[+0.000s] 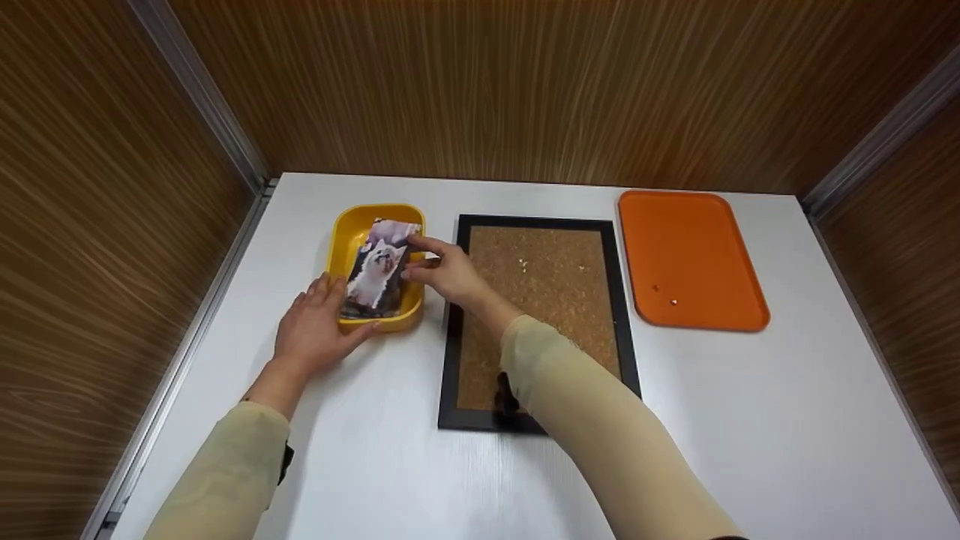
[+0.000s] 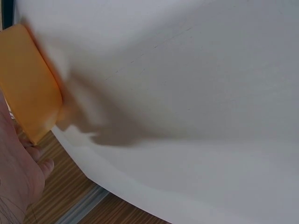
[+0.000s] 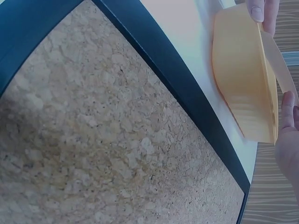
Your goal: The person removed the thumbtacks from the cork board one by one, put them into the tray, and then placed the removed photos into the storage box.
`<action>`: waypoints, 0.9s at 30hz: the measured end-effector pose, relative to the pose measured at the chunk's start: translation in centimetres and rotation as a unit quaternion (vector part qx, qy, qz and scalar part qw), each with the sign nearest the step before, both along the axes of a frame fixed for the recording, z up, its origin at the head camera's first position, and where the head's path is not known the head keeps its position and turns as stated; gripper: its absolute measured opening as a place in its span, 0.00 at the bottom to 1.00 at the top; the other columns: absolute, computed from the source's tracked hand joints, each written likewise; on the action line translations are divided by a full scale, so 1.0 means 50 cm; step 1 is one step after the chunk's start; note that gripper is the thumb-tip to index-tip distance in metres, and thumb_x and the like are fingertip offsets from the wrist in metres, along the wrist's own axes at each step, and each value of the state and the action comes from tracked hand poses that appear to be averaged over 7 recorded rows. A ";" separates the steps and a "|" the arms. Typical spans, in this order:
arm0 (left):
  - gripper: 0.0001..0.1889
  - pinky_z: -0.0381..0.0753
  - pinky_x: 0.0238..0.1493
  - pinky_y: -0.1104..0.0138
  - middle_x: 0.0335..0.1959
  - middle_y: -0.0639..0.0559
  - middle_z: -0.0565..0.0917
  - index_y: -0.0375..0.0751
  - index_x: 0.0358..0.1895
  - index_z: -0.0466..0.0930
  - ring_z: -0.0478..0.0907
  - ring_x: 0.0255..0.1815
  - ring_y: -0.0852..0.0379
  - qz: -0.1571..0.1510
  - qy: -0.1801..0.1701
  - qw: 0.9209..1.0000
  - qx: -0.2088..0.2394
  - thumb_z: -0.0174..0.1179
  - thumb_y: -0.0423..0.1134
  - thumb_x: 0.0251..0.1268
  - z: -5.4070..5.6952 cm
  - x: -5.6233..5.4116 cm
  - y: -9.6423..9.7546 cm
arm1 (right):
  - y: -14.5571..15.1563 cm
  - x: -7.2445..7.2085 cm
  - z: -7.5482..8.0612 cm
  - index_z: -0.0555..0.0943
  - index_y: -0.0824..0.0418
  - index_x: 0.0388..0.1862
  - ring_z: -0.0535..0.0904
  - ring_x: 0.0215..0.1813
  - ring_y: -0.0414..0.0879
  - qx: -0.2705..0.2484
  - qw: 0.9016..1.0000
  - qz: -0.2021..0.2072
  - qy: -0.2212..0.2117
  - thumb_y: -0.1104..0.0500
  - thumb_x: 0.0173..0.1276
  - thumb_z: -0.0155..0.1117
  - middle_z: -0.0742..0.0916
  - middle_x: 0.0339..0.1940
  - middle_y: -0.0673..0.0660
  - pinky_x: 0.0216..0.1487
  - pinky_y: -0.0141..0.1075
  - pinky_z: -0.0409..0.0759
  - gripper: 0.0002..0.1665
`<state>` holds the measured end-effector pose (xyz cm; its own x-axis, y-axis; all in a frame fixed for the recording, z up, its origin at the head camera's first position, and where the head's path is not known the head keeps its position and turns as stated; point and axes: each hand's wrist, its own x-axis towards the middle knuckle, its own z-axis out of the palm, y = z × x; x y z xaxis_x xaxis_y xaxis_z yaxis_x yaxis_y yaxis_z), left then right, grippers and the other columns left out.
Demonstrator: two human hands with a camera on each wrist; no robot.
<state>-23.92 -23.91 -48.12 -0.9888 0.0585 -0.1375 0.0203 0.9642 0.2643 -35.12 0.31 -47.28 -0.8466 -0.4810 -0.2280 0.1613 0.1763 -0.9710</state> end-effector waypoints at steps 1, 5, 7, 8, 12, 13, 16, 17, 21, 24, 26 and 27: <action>0.55 0.54 0.81 0.40 0.83 0.26 0.55 0.33 0.84 0.55 0.56 0.82 0.29 0.001 -0.001 1.000 0.001 0.58 0.73 0.69 0.000 -0.001 0.000 | -0.001 0.001 0.001 0.71 0.51 0.82 0.84 0.60 0.43 0.001 1.000 0.000 -0.002 0.62 0.74 0.72 0.78 0.76 0.51 0.64 0.36 0.82 0.40; 0.56 0.54 0.81 0.39 0.84 0.27 0.54 0.33 0.85 0.53 0.55 0.83 0.30 0.003 -0.005 1.000 0.001 0.58 0.74 0.69 0.000 -0.001 0.000 | -0.006 0.001 0.000 0.71 0.50 0.82 0.84 0.60 0.44 -0.001 1.000 -0.001 -0.009 0.62 0.74 0.72 0.78 0.76 0.51 0.64 0.36 0.82 0.40; 0.57 0.54 0.81 0.39 0.84 0.27 0.54 0.34 0.85 0.53 0.55 0.83 0.30 0.005 -0.006 1.000 0.002 0.57 0.74 0.69 -0.001 -0.001 0.001 | -0.007 0.002 -0.001 0.71 0.51 0.82 0.84 0.61 0.44 -0.002 1.000 0.000 -0.009 0.62 0.74 0.73 0.79 0.76 0.50 0.64 0.36 0.82 0.40; 0.57 0.55 0.81 0.39 0.84 0.28 0.54 0.34 0.85 0.53 0.55 0.83 0.30 0.006 -0.007 1.000 0.002 0.57 0.74 0.68 -0.001 -0.002 0.001 | -0.008 0.002 -0.001 0.71 0.51 0.82 0.84 0.61 0.44 -0.003 1.000 0.002 -0.008 0.62 0.74 0.73 0.78 0.76 0.51 0.64 0.36 0.82 0.40; 0.57 0.55 0.80 0.38 0.84 0.28 0.54 0.35 0.85 0.53 0.55 0.83 0.30 0.006 -0.005 1.000 0.002 0.57 0.74 0.68 -0.002 -0.003 0.001 | -0.007 0.005 -0.002 0.71 0.52 0.82 0.84 0.61 0.44 -0.007 1.000 0.016 0.000 0.62 0.75 0.72 0.76 0.78 0.55 0.65 0.37 0.81 0.40; 0.57 0.55 0.80 0.38 0.84 0.28 0.54 0.35 0.85 0.53 0.55 0.83 0.30 0.005 -0.004 1.000 0.002 0.57 0.74 0.68 -0.002 -0.003 0.001 | -0.007 0.006 -0.002 0.70 0.52 0.82 0.84 0.62 0.44 -0.007 1.000 0.020 0.002 0.61 0.75 0.72 0.76 0.79 0.56 0.66 0.37 0.81 0.39; 0.57 0.55 0.80 0.39 0.84 0.28 0.54 0.34 0.85 0.53 0.55 0.82 0.30 0.005 -0.004 1.000 0.002 0.57 0.75 0.68 -0.003 -0.003 0.001 | -0.006 0.008 -0.002 0.69 0.54 0.83 0.84 0.63 0.44 -0.009 0.999 0.031 0.007 0.61 0.76 0.71 0.75 0.80 0.57 0.67 0.38 0.80 0.39; 0.57 0.55 0.80 0.39 0.84 0.28 0.54 0.34 0.85 0.54 0.55 0.82 0.29 0.004 -0.004 1.000 0.001 0.57 0.75 0.68 -0.004 -0.003 0.001 | -0.005 0.009 -0.002 0.69 0.54 0.83 0.84 0.63 0.44 -0.009 0.999 0.033 0.009 0.61 0.76 0.71 0.75 0.80 0.57 0.67 0.38 0.80 0.39; 0.57 0.58 0.79 0.38 0.84 0.28 0.54 0.34 0.85 0.54 0.57 0.81 0.28 0.006 -0.003 1.000 0.001 0.57 0.75 0.68 -0.006 -0.004 0.000 | -0.007 0.012 -0.003 0.68 0.55 0.83 0.84 0.63 0.44 -0.012 0.999 0.041 0.004 0.60 0.76 0.71 0.75 0.79 0.57 0.66 0.37 0.81 0.40; 0.57 0.60 0.78 0.37 0.84 0.27 0.55 0.34 0.85 0.54 0.58 0.80 0.27 0.006 -0.002 1.000 0.000 0.57 0.75 0.68 -0.007 -0.004 -0.002 | -0.009 0.013 -0.005 0.69 0.55 0.83 0.84 0.64 0.44 -0.014 0.999 0.045 0.001 0.60 0.76 0.71 0.75 0.79 0.59 0.66 0.37 0.81 0.40; 0.57 0.61 0.77 0.36 0.84 0.27 0.55 0.35 0.85 0.53 0.59 0.80 0.26 0.008 -0.004 1.000 -0.002 0.56 0.76 0.68 -0.008 -0.004 -0.003 | -0.010 0.012 -0.007 0.69 0.56 0.83 0.84 0.64 0.44 -0.012 0.999 0.046 0.000 0.61 0.75 0.72 0.76 0.78 0.58 0.66 0.37 0.80 0.40; 0.58 0.61 0.77 0.36 0.84 0.27 0.54 0.35 0.85 0.53 0.59 0.80 0.26 0.009 -0.006 1.000 -0.003 0.56 0.76 0.67 -0.008 -0.004 -0.003 | -0.011 0.012 -0.007 0.69 0.56 0.83 0.84 0.64 0.44 -0.009 0.999 0.046 0.001 0.60 0.75 0.72 0.76 0.78 0.57 0.67 0.37 0.80 0.40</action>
